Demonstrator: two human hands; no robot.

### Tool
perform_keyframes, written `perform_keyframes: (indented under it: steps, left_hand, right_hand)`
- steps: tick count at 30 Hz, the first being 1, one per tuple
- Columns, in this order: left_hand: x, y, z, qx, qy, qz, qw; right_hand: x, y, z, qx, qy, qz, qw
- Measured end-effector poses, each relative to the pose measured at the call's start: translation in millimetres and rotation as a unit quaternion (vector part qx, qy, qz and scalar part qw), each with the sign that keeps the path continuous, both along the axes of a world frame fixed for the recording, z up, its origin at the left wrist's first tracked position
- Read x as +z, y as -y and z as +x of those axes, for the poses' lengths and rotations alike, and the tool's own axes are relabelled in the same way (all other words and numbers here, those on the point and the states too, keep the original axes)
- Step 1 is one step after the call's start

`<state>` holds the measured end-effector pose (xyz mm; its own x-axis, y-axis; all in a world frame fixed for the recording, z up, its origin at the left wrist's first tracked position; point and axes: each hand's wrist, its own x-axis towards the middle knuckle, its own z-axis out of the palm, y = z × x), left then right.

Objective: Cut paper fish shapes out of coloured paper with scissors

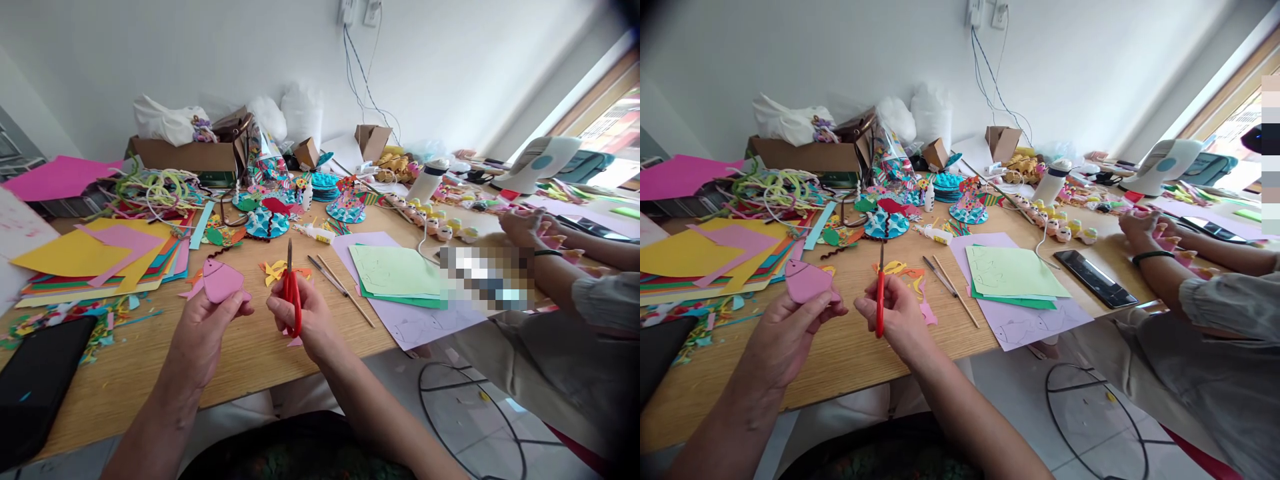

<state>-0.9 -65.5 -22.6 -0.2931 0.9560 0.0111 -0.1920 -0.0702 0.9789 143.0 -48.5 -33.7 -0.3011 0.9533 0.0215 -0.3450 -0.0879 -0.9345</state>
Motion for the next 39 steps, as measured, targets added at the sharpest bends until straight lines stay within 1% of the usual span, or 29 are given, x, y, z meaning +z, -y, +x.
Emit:
perform_keyframes:
  steps: [2,7,9,14,18,21,24,28,31,35,37,39]
  left_hand:
    - [-3.6,0.4,-0.5,-0.016,-0.019,-0.005,1.000]
    - [-11.1,0.6,0.3,-0.099,-0.055,-0.001,0.994]
    - [-10.9,1.2,2.1,-0.109,-0.059,-0.008,0.992]
    - [-11.5,4.4,2.0,-0.114,-0.060,-0.010,0.992]
    - [-18.0,4.8,-3.0,-0.105,-0.062,0.023,0.992]
    - [-20.7,4.7,-5.4,-0.082,-0.067,0.043,0.993]
    - [-20.9,7.3,-6.0,-0.065,-0.092,0.037,0.993]
    - [-20.3,13.6,-9.0,-0.075,-0.129,0.032,0.988]
    - [-16.2,14.6,-21.9,-0.067,-0.168,0.031,0.983]
    - [-1.0,4.1,-58.3,-0.024,-0.245,0.025,0.969]
    - [7.5,-5.7,-78.4,-0.026,-0.289,0.011,0.957]
    - [13.2,-18.1,-94.8,-0.063,-0.353,-0.016,0.933]
  right_hand:
    - [3.7,-4.2,-1.8,-0.007,-0.025,0.010,1.000]
    - [9.7,-11.4,-7.9,0.007,-0.038,0.024,0.999]
    - [9.1,-13.5,-9.6,0.011,-0.043,0.023,0.999]
    - [5.9,-16.5,-11.0,0.009,-0.041,0.019,0.999]
    - [4.2,-14.6,-11.2,0.002,-0.021,0.018,1.000]
    - [1.3,-10.4,-11.3,0.006,0.011,0.020,1.000]
    - [-3.0,-5.9,-10.8,0.013,0.040,0.019,0.999]
    - [-9.0,-2.4,-9.3,0.027,0.056,0.027,0.998]
    - [-14.7,-0.6,-6.0,0.023,0.078,0.033,0.996]
    - [-24.5,1.9,6.7,-0.012,0.148,0.036,0.988]
    - [-28.7,3.0,17.0,-0.034,0.167,0.031,0.985]
    - [-32.0,3.8,28.3,-0.062,0.176,0.024,0.982]
